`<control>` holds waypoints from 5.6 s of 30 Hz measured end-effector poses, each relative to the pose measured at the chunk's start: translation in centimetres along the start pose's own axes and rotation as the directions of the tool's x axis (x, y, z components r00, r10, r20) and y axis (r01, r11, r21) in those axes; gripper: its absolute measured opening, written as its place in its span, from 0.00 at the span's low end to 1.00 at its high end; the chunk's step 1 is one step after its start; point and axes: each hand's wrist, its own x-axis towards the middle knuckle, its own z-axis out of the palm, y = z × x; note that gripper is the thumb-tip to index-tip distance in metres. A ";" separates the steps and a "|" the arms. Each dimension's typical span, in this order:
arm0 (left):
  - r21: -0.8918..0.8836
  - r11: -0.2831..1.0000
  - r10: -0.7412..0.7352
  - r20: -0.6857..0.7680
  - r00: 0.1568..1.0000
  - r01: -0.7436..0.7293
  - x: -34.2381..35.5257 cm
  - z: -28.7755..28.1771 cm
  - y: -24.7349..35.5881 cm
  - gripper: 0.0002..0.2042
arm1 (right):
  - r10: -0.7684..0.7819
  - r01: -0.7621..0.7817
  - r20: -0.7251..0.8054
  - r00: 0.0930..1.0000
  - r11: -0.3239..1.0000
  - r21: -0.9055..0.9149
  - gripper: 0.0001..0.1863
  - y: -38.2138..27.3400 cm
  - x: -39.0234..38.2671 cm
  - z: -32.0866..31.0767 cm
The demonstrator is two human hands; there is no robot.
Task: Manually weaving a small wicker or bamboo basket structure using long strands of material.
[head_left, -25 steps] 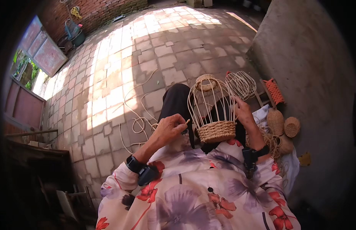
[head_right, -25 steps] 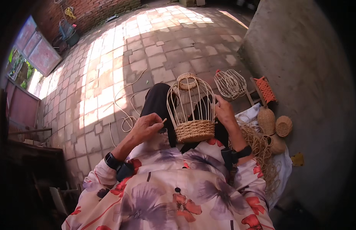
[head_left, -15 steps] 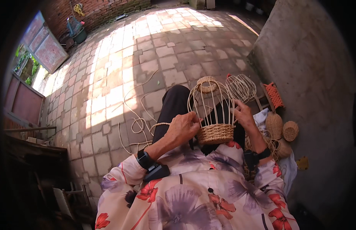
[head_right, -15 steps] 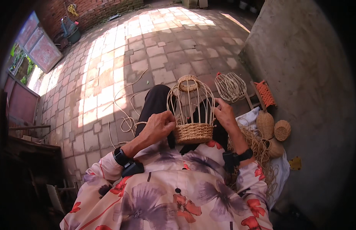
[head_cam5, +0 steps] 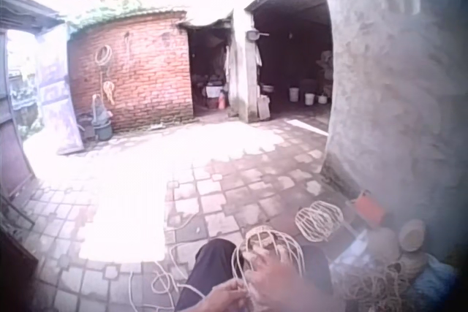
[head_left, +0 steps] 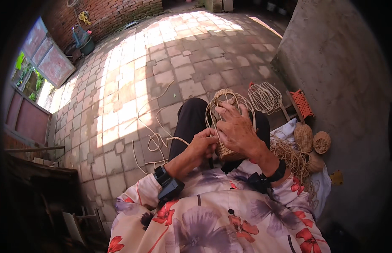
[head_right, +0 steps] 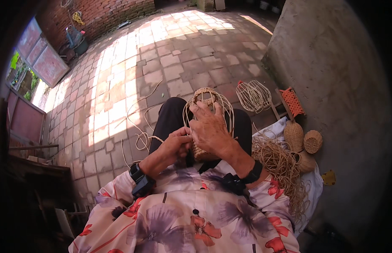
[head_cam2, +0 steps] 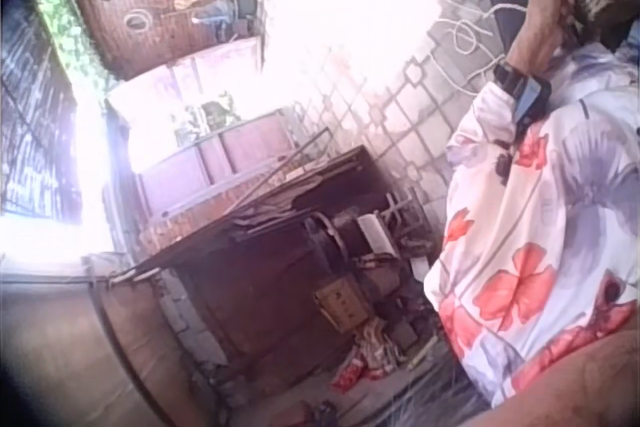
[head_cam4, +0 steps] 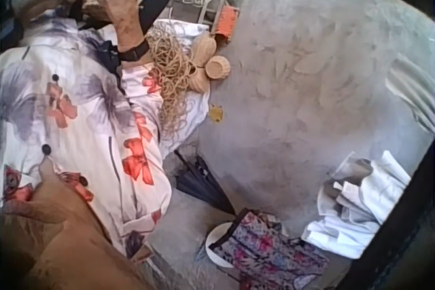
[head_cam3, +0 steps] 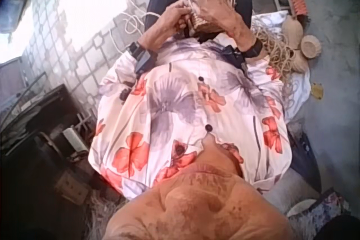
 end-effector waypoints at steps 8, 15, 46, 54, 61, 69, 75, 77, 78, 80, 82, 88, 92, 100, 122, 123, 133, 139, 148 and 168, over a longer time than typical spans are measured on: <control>0.828 0.364 0.805 -0.050 0.591 -0.426 -1.0 -0.3 2.6 0.10 | 0.170 -0.092 -0.232 0.958 0.946 0.311 0.04 -0.3 -0.6 0.5; 0.708 0.438 0.690 0.131 0.712 -0.554 -0.2 0.9 1.5 0.10 | 0.577 -0.161 -0.303 0.759 0.616 0.771 0.02 0.4 -0.9 1.1; 0.791 0.421 0.387 0.285 0.877 -0.443 -1.5 -3.1 0.4 0.11 | 0.788 -0.637 0.159 0.595 0.341 0.692 0.24 9.7 -6.8 5.1; 0.767 0.418 0.447 0.293 0.845 -0.487 -1.5 -2.5 0.3 0.12 | 0.770 -0.554 0.099 0.630 0.356 0.753 0.23 10.1 -7.2 6.0; 0.681 0.612 0.363 0.211 0.908 -0.403 -0.9 -2.6 0.0 0.12 | 0.777 -0.611 0.136 0.614 0.360 0.705 0.25 10.1 -7.4 5.8; 0.616 0.708 0.290 0.195 0.937 -0.347 -1.1 -2.2 0.4 0.11 | 0.766 -0.578 0.181 0.617 0.285 0.765 0.23 10.1 -7.5 5.5; 0.604 0.739 0.242 0.177 0.954 -0.300 -1.2 -1.7 1.0 0.09 | 0.770 -0.532 0.114 0.628 0.317 0.785 0.24 10.1 -7.6 5.5; 0.602 0.740 0.235 0.188 0.954 -0.301 -1.3 -1.7 1.1 0.08 | 0.768 -0.544 0.106 0.631 0.340 0.767 0.24 10.2 -7.6 5.5; 0.600 0.740 0.240 0.187 0.953 -0.304 -1.3 -1.6 1.2 0.08 | 0.766 -0.542 0.104 0.635 0.345 0.767 0.24 10.3 -7.6 5.6; 0.582 0.753 0.247 0.182 0.952 -0.307 -1.3 -1.6 1.3 0.10 | 0.762 -0.532 0.092 0.641 0.354 0.769 0.24 10.5 -7.6 5.8; 0.591 0.758 0.185 0.210 0.960 -0.275 -1.2 -1.8 2.1 0.11 | 0.767 -0.534 0.087 0.636 0.356 0.767 0.23 10.7 -8.3 6.2; 0.492 0.867 -0.028 0.213 0.977 -0.083 -1.0 -1.5 4.2 0.18 | 0.647 -0.407 -0.311 0.696 0.713 0.571 0.12 7.5 -6.4 1.7; 0.450 0.893 -0.096 0.241 0.966 -0.024 -0.4 -1.7 4.6 0.15 | 0.541 -0.304 -0.098 0.835 0.603 0.738 0.11 2.2 -4.4 -2.4; 0.436 0.898 -0.071 0.266 0.961 -0.055 0.9 -2.7 3.3 0.14 | 0.123 -0.148 0.132 0.984 0.969 0.200 0.06 -1.2 -2.1 -1.3; 0.670 0.728 0.085 0.117 0.989 -0.142 0.6 -1.1 2.6 0.18 | 0.631 -0.462 0.127 0.765 0.401 0.791 0.04 2.8 -3.3 -1.0; 0.675 0.725 0.078 0.120 0.990 -0.139 0.5 -1.0 2.7 0.18 | 0.586 -0.458 0.010 0.810 0.623 0.634 0.05 2.5 -2.6 -0.7; 0.937 -0.006 0.686 0.258 0.681 -0.348 -0.8 0.8 1.9 0.12 | 0.523 -0.485 -0.079 0.849 0.829 0.279 0.11 1.3 -2.8 -0.4; 0.815 -0.054 0.762 0.407 0.504 -0.577 -2.2 3.4 3.5 0.11 | 0.634 -0.471 0.127 0.763 0.411 0.780 0.22 1.1 -6.2 -1.6; 0.797 -0.117 0.426 0.579 0.695 -0.593 -1.9 5.2 3.0 0.08 | 0.783 -0.548 0.037 0.621 0.400 0.735 0.13 5.3 -10.2 0.1; 0.805 0.334 0.592 0.225 0.774 -0.490 -1.2 -0.3 1.5 0.08 | 0.453 -0.392 0.152 0.879 0.501 0.771 0.13 1.9 -4.8 -0.3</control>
